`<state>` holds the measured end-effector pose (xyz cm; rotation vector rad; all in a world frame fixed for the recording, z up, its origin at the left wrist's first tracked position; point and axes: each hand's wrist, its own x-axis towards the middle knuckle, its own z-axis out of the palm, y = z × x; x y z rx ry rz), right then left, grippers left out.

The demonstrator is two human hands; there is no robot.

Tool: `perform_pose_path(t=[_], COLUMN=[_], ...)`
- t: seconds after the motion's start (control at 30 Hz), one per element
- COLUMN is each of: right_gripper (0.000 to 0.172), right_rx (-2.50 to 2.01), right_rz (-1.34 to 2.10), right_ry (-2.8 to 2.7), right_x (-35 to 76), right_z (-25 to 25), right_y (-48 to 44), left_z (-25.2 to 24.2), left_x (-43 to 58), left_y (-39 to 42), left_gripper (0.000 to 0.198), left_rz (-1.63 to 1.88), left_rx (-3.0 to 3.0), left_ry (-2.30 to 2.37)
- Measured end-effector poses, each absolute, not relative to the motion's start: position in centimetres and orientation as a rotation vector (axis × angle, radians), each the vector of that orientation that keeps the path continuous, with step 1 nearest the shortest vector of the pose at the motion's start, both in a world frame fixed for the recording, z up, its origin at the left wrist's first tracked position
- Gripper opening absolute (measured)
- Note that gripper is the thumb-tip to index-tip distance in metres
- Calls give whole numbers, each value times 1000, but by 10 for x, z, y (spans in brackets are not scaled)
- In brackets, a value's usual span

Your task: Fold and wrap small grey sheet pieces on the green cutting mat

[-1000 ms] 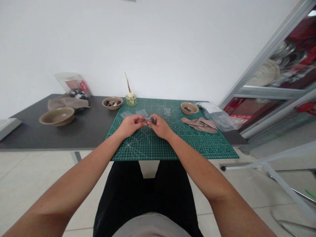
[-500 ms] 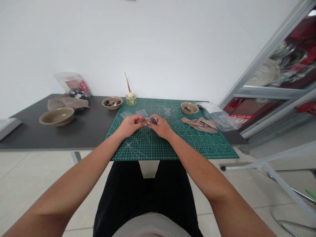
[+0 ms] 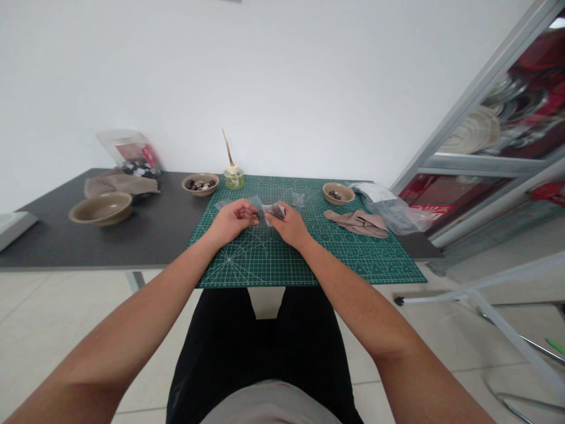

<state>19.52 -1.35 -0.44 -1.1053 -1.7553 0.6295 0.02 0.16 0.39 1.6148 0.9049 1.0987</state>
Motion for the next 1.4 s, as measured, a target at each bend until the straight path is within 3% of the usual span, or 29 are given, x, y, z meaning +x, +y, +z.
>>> perform_pose_path(t=[0.6, 1.4], right_gripper=[24, 24], right_rx=[-1140, -1060], right_rz=[595, 876], right_ry=[-1807, -1796], right_x=[194, 196], right_z=[-5, -7], right_y=[-13, -10], left_z=[5, 4], left_x=[0, -1], left_y=[-2, -1], left_gripper=[33, 26], left_rz=[1063, 1011], left_rx=[1715, 1805], left_ry=[1059, 981])
